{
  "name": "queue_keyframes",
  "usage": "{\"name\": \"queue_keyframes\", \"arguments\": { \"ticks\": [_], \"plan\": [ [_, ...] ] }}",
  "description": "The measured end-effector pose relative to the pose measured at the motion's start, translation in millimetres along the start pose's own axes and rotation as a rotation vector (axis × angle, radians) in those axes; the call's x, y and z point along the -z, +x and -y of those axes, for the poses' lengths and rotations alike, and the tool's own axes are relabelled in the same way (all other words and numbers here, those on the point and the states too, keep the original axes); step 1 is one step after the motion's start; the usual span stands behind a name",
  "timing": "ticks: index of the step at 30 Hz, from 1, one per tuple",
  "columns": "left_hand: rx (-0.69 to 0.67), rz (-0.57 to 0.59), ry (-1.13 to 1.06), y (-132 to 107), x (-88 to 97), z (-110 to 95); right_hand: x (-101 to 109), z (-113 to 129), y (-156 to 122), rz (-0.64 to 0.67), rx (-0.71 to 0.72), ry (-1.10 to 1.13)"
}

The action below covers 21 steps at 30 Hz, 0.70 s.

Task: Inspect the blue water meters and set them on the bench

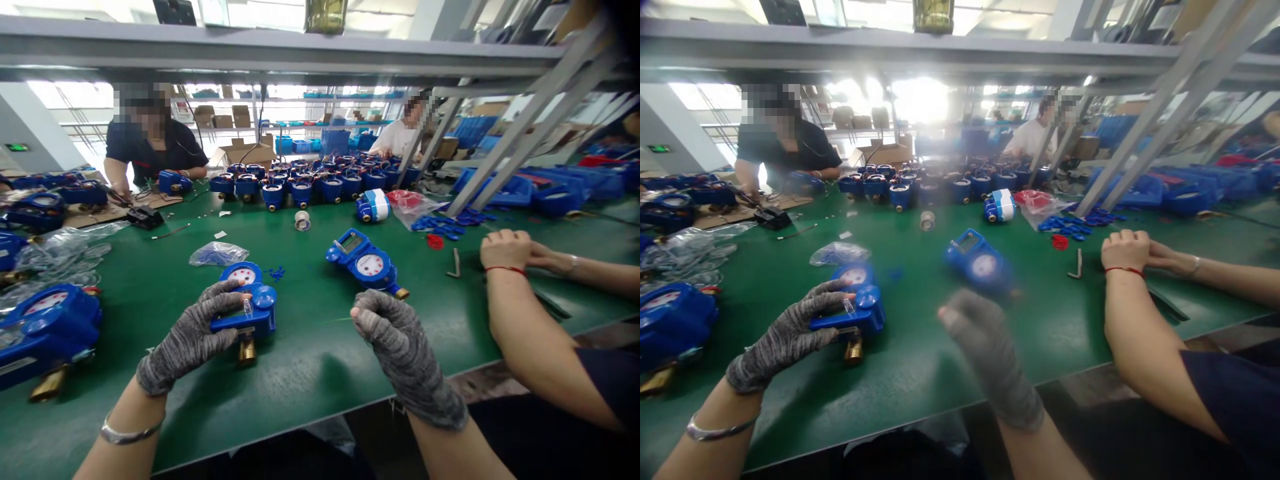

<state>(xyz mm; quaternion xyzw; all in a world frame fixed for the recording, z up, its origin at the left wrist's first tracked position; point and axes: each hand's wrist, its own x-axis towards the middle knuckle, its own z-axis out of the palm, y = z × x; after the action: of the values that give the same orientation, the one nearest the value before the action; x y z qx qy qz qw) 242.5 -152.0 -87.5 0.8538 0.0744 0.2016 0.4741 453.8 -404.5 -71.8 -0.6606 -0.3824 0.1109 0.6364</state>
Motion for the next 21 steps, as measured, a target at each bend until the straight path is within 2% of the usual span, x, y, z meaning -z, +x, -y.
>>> {"name": "queue_keyframes", "arguments": {
  "ticks": [9,15,18,21],
  "plan": [
    [-0.042,-0.162,0.088,-10,-10.5,-5,-16,4,11,0.007,0.070,-0.174],
    [-0.013,-0.278,0.040,-19,-8.9,-2,-21,6,13,0.025,0.064,-0.199],
    [-0.025,-0.391,0.051,-31,-11.6,-14,-25,9,15,0.049,0.064,-0.205],
    [-0.015,-0.548,0.014,-54,-30.9,-36,-29,11,17,0.092,0.060,-0.217]
  ]
}}
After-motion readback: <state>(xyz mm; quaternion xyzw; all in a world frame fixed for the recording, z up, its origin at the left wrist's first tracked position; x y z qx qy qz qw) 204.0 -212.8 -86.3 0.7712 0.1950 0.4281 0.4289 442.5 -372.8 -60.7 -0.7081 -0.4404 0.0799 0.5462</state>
